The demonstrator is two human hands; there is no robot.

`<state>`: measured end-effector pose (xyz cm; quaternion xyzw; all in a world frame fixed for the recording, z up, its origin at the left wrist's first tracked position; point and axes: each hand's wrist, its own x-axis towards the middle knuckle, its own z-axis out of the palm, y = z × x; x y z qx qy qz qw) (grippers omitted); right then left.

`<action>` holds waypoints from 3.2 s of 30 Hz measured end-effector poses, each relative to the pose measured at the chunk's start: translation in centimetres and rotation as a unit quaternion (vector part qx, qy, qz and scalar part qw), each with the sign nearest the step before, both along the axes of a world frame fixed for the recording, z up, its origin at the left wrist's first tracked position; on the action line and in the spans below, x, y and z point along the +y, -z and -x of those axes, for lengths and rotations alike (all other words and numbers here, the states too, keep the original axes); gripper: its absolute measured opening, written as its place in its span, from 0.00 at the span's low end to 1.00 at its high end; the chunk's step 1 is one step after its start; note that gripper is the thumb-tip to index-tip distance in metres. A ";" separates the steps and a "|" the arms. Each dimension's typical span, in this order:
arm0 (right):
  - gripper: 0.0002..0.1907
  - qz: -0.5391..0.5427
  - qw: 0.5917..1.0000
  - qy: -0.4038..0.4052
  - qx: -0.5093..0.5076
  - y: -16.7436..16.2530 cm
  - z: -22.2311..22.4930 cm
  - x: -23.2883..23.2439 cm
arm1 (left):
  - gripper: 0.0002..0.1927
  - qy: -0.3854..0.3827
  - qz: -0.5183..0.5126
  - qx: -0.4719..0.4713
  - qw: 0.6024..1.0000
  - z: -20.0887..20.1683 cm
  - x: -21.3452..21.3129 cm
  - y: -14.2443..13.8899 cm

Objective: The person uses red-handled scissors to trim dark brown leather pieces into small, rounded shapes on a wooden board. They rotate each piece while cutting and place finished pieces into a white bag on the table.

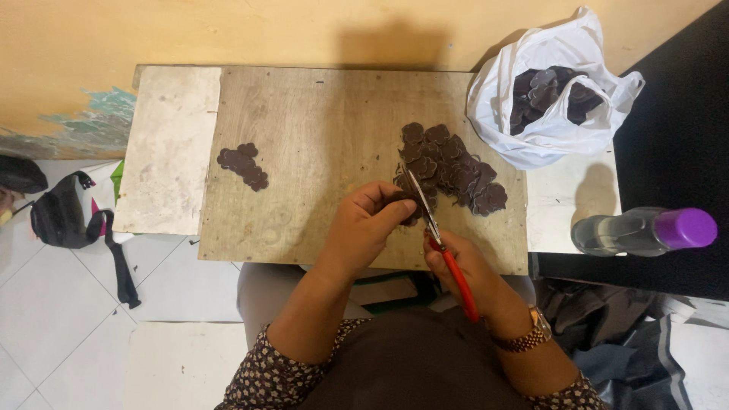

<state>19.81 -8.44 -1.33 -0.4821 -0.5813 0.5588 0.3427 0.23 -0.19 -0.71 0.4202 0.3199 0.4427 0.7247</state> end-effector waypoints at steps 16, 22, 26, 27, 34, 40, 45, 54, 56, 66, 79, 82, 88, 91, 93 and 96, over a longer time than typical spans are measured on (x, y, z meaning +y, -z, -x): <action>0.24 -0.012 1.000 0.007 -0.027 0.7 0.0 -0.1 | 0.03 0.006 0.002 -0.023 1.000 0.3 0.1 0.7; 0.23 -0.029 0.999 -0.001 -0.036 0.9 0.0 -0.1 | 0.04 -0.001 0.000 -0.004 1.000 0.3 0.1 0.3; 0.23 -0.024 0.999 0.003 -0.029 0.8 0.1 -0.2 | 0.04 -0.005 0.004 0.009 1.000 0.4 0.1 0.1; 0.23 -0.015 1.000 0.005 -0.024 0.8 0.2 -0.2 | 0.04 -0.006 0.005 0.016 1.000 0.5 0.1 0.1; 0.22 -0.013 0.999 0.005 -0.042 0.8 0.1 -0.2 | 0.04 -0.005 0.010 -0.007 1.000 0.4 0.1 0.3; 0.22 -0.007 0.999 0.014 -0.043 0.8 0.2 -0.4 | 0.05 -0.003 0.012 0.025 1.000 0.5 0.0 -0.1; 0.22 -0.004 1.000 0.006 -0.023 1.2 0.2 -0.3 | 0.08 -0.005 0.059 0.066 0.996 0.5 0.0 -0.8; 0.23 0.006 1.000 0.009 -0.021 1.4 0.3 -0.3 | 0.07 -0.003 0.053 0.054 0.997 0.5 0.1 -1.4; 0.23 -0.005 0.999 0.011 -0.039 1.4 0.3 -0.3 | 0.07 -0.001 0.056 0.054 0.997 0.6 0.1 -1.3; 0.24 -0.021 0.998 0.007 -0.052 1.8 0.3 -0.3 | 0.07 -0.001 0.052 0.056 0.997 0.8 0.3 -0.9; 0.23 -0.021 0.998 0.016 -0.051 1.6 0.4 -0.4 | 0.07 -0.007 0.049 0.067 0.996 0.7 0.3 -1.1; 0.23 -0.014 0.998 0.014 -0.058 1.6 0.3 -0.4 | 0.07 -0.008 0.052 0.058 0.997 0.7 0.3 -1.0; 0.23 -0.010 0.998 0.021 -0.062 1.4 0.6 -0.6 | 0.06 -0.011 0.058 0.059 0.996 0.9 0.2 -0.9; 0.21 0.001 0.997 0.027 -0.066 1.3 0.6 -0.7 | 0.06 -0.013 0.060 0.063 0.996 0.9 0.3 -0.7; 0.21 0.009 0.997 0.029 -0.070 1.2 0.6 -0.7 | 0.06 -0.009 0.058 0.046 0.997 0.8 0.4 -0.6; 0.21 -0.010 0.997 0.033 -0.064 1.2 0.7 -0.8 | 0.06 -0.006 0.056 0.042 0.998 0.8 0.4 -0.5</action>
